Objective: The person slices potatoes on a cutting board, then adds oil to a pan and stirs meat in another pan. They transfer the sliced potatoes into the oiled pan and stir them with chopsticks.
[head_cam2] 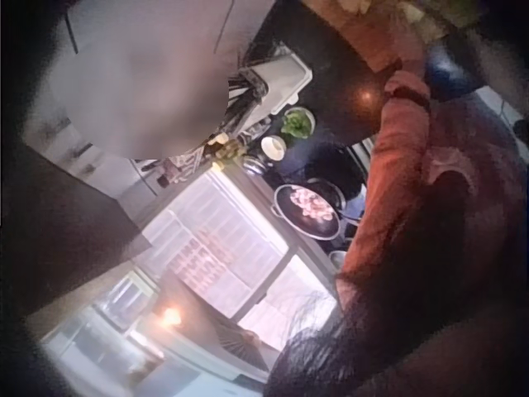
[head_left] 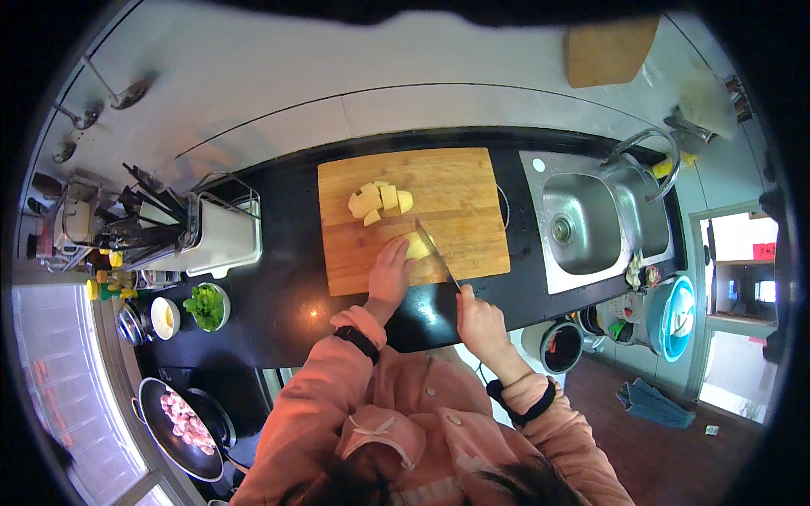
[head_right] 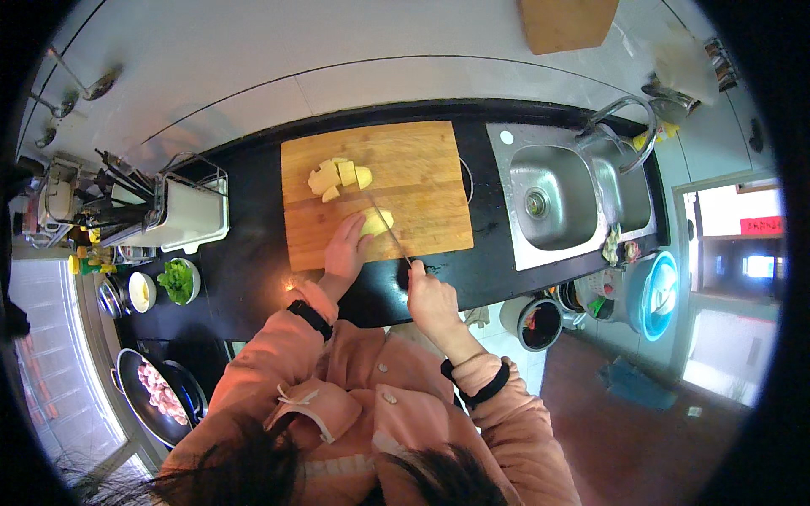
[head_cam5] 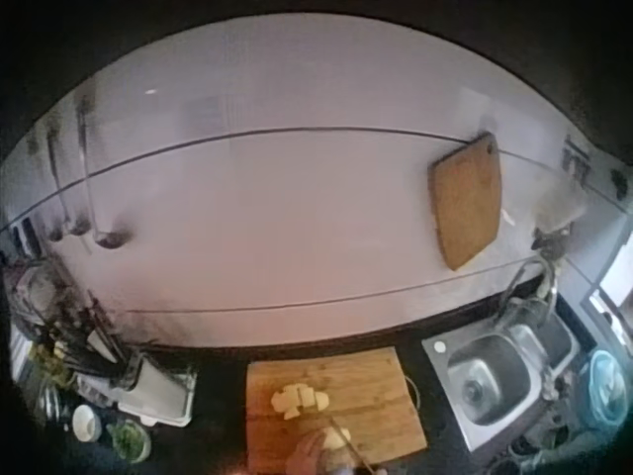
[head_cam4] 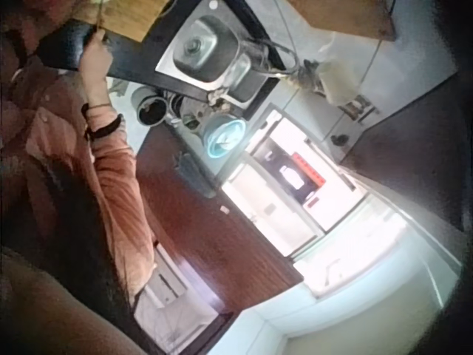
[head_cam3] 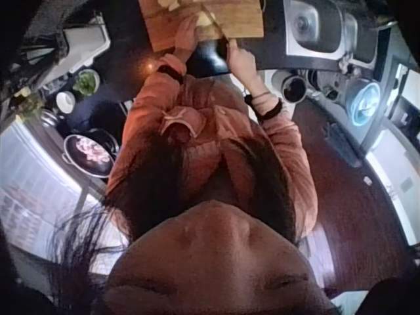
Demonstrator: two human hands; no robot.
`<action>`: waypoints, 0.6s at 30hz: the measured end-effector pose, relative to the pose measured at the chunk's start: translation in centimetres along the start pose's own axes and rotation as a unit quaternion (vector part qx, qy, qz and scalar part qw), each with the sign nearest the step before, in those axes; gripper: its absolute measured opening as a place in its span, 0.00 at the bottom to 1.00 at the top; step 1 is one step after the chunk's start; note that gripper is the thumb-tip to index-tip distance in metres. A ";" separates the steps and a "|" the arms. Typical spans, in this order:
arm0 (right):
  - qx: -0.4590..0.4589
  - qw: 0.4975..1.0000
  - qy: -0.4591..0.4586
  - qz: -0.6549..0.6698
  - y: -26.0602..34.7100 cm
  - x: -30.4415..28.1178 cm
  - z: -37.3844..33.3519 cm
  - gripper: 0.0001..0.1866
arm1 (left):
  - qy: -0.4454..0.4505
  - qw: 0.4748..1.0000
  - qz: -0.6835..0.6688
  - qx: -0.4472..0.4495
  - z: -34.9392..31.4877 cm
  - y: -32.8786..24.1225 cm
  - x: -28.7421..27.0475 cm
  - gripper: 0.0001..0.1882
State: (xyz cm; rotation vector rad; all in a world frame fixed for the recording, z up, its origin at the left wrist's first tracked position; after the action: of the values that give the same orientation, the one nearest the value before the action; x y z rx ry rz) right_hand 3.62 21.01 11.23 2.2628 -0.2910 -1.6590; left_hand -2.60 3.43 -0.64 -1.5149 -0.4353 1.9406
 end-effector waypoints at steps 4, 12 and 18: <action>-0.003 0.999 0.036 -0.030 -0.3 -0.6 0.8 0.09 | 0.028 0.999 -0.012 -0.018 0.1 0.0 -0.1 0.21; 0.045 0.995 0.082 0.035 -0.5 -0.2 2.5 0.12 | 0.035 0.999 0.005 -0.015 0.2 0.2 0.1 0.21; 0.046 0.996 0.073 -0.033 -0.5 2.8 4.5 0.07 | 0.034 0.999 -0.013 -0.016 0.4 0.3 0.1 0.21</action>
State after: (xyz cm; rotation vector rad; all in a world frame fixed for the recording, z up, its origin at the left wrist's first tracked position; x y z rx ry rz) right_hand 0.19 19.88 7.36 2.4715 -0.2666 -1.5308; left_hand -3.12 3.32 -0.75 -1.5825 -0.4549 1.8648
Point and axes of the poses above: each hand's wrist, its own z-axis towards the middle knuckle, its own x-axis out of the palm, y = z × x, the point moved 1 cm from there along z, towards the middle knuckle, and after that the axes turned 2 degrees about y, right-handed, at the moved point
